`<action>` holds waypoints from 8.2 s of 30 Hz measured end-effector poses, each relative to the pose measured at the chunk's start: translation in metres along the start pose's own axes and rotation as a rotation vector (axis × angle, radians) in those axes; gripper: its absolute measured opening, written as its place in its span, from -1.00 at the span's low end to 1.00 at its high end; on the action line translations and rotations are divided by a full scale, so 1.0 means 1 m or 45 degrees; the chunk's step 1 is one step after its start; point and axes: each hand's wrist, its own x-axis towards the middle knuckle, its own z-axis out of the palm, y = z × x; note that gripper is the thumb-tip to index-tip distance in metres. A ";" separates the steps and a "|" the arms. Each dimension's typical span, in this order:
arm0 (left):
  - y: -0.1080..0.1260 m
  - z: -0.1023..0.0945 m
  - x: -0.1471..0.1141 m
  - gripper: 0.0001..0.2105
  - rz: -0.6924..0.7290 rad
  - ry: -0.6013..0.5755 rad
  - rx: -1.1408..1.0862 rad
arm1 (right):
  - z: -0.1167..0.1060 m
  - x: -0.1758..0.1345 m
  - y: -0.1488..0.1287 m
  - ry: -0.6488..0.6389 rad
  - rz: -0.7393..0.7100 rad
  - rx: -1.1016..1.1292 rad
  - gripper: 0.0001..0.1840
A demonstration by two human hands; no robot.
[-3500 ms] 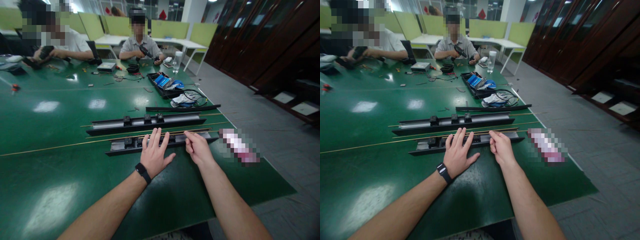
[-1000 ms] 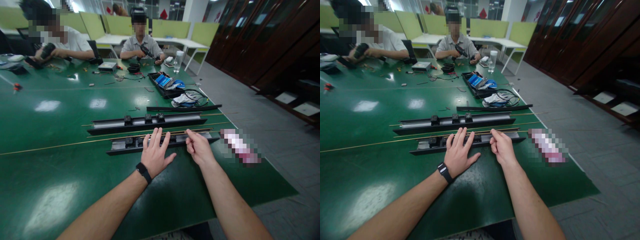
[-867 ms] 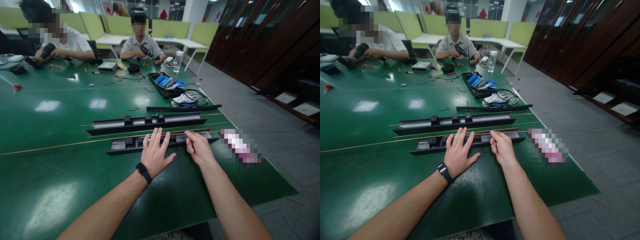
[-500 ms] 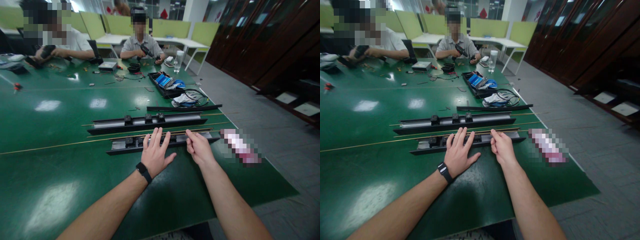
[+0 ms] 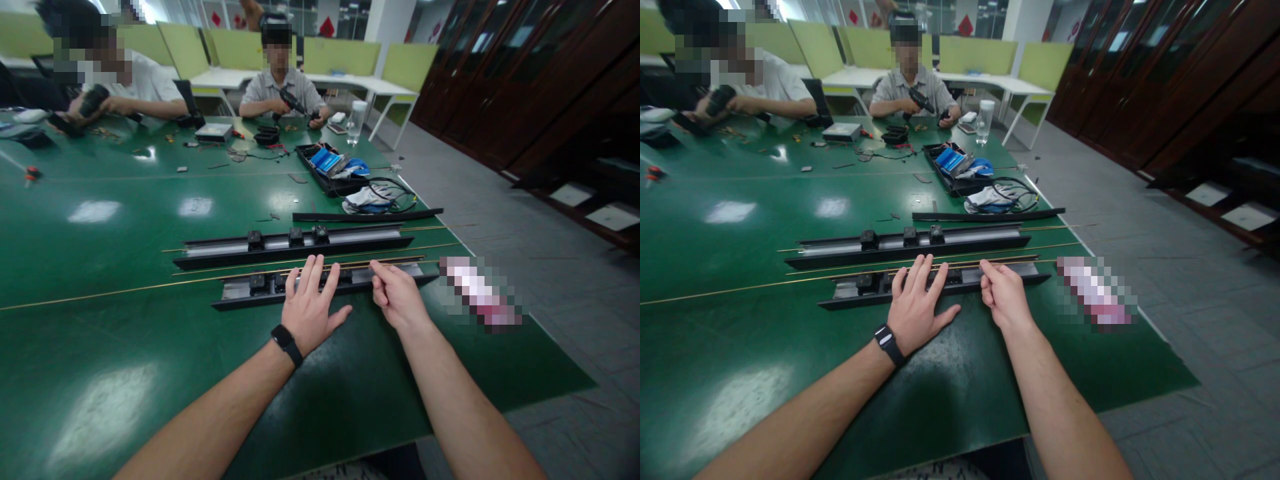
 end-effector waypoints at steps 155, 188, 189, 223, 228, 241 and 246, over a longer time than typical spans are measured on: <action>0.001 -0.002 0.001 -0.26 -0.004 -0.006 -0.011 | 0.003 -0.001 -0.001 0.030 0.000 -0.021 -0.55; 0.001 -0.001 0.000 -0.26 -0.006 -0.005 -0.020 | 0.000 0.000 -0.002 0.004 -0.002 0.038 -0.66; 0.001 -0.001 0.000 -0.26 -0.006 -0.008 -0.023 | 0.000 -0.001 -0.002 0.013 -0.003 0.033 -0.64; 0.000 0.001 0.000 -0.26 -0.003 0.005 -0.006 | -0.003 0.003 0.001 -0.016 -0.012 0.019 -0.66; 0.000 0.002 0.000 -0.24 -0.009 0.000 -0.017 | -0.002 0.002 0.000 -0.018 -0.019 0.036 -0.67; 0.001 0.000 0.000 -0.25 -0.007 0.007 0.000 | 0.001 -0.001 -0.001 0.021 -0.040 -0.021 -0.61; 0.001 -0.001 0.000 -0.26 -0.010 -0.003 -0.008 | -0.002 0.000 -0.001 -0.017 -0.026 0.000 -0.64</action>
